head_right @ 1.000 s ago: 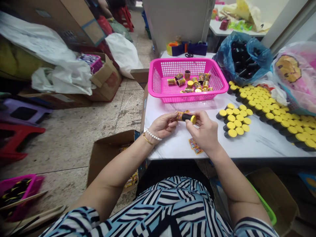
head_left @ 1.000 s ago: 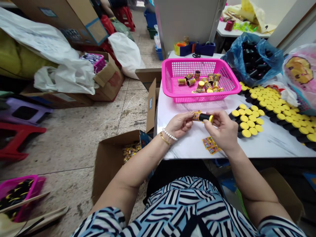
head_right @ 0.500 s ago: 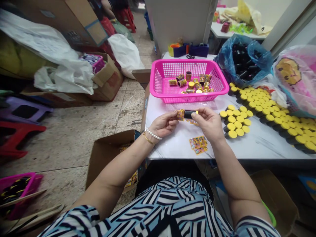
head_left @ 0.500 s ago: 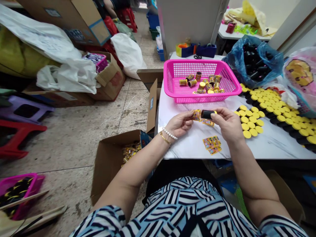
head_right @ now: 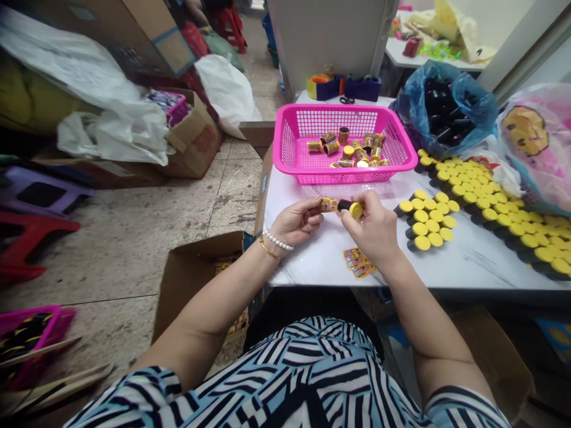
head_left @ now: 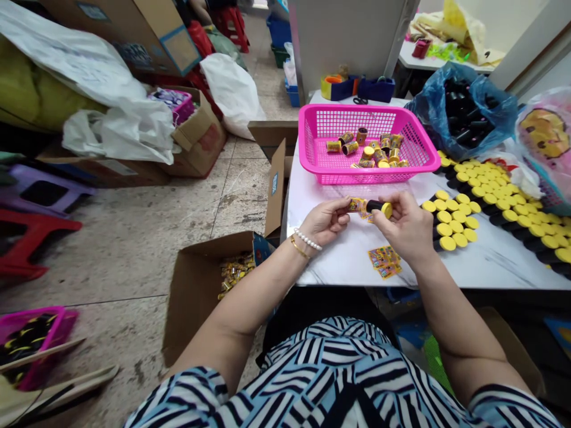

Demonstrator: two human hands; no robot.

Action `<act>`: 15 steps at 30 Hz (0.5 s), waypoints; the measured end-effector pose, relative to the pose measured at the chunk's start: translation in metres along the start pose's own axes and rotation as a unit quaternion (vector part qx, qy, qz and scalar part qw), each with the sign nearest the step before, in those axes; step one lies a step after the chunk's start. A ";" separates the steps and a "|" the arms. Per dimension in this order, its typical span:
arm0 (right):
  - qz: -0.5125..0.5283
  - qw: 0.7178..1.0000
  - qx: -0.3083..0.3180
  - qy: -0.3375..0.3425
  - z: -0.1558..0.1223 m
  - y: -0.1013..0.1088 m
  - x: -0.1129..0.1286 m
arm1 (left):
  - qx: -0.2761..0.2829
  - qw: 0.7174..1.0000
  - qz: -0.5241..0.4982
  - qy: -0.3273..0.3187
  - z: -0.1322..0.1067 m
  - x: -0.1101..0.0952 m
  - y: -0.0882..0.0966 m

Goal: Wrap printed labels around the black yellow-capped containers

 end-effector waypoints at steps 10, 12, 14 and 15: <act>0.292 0.949 0.034 -0.109 0.005 0.000 -0.024 | -0.004 0.999 -0.024 0.025 0.003 0.002 0.002; 0.317 0.939 0.063 -0.116 0.005 -0.006 -0.022 | -0.001 1.000 -0.012 0.016 0.002 0.003 0.003; 0.318 0.940 0.058 -0.113 0.002 -0.009 -0.019 | 0.008 1.000 0.011 -0.015 0.000 0.002 0.001; 0.318 0.941 0.050 -0.109 0.000 -0.011 -0.018 | 0.019 0.999 0.024 -0.036 -0.001 0.002 -0.001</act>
Point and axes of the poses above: each hand's wrist, its own z-axis towards the middle knuckle, its own y-axis out of the back of the hand, x = y × z, the point moved 8 cm from there along z, towards the middle knuckle, and after that the axes turned 6 degrees about -z, right-handed, at the moved point
